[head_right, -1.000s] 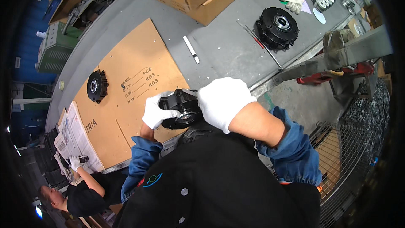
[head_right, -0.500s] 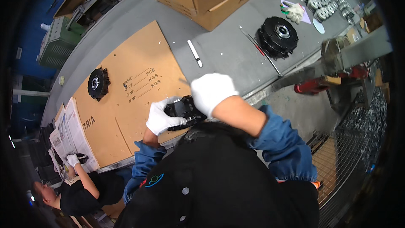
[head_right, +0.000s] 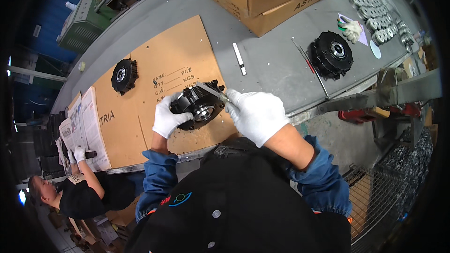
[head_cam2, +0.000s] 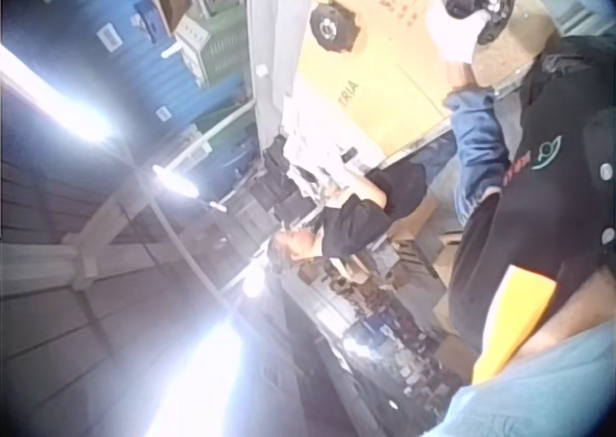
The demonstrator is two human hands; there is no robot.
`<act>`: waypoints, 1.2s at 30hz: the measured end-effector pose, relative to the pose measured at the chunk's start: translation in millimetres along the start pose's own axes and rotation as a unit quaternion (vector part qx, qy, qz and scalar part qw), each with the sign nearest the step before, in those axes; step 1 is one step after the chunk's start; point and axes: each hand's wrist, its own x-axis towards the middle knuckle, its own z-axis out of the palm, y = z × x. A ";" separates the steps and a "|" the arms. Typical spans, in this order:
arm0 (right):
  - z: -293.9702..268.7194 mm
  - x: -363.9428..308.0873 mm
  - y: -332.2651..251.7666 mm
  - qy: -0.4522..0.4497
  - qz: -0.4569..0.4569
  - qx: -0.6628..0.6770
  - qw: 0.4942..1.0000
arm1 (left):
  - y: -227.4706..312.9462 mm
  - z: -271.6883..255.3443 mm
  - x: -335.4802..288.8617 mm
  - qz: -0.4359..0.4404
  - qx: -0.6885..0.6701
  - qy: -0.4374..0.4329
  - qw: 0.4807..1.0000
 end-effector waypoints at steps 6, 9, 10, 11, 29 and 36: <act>2.7 0.7 -2.8 0.023 -0.012 -0.030 0.999 | 49.5 16.3 26.2 0.006 0.346 -0.025 0.938; -2.6 1.0 -4.8 0.013 -0.008 -0.045 0.999 | 63.6 18.0 32.4 -0.023 0.371 -0.049 0.927; -3.0 1.2 -5.0 0.005 -0.012 -0.055 0.998 | 59.0 20.3 33.5 -0.005 0.370 -0.031 0.928; -2.4 1.2 -5.1 0.005 -0.008 -0.055 0.998 | 59.8 22.0 32.9 -0.003 0.371 -0.034 0.928; 51.9 5.9 -40.2 0.000 -0.086 -0.090 0.992 | 71.1 35.7 -11.7 -0.122 0.327 0.021 0.937; 14.9 10.9 -34.7 -0.042 -0.055 -0.051 0.996 | 53.8 28.6 -17.2 -0.102 0.302 0.045 0.947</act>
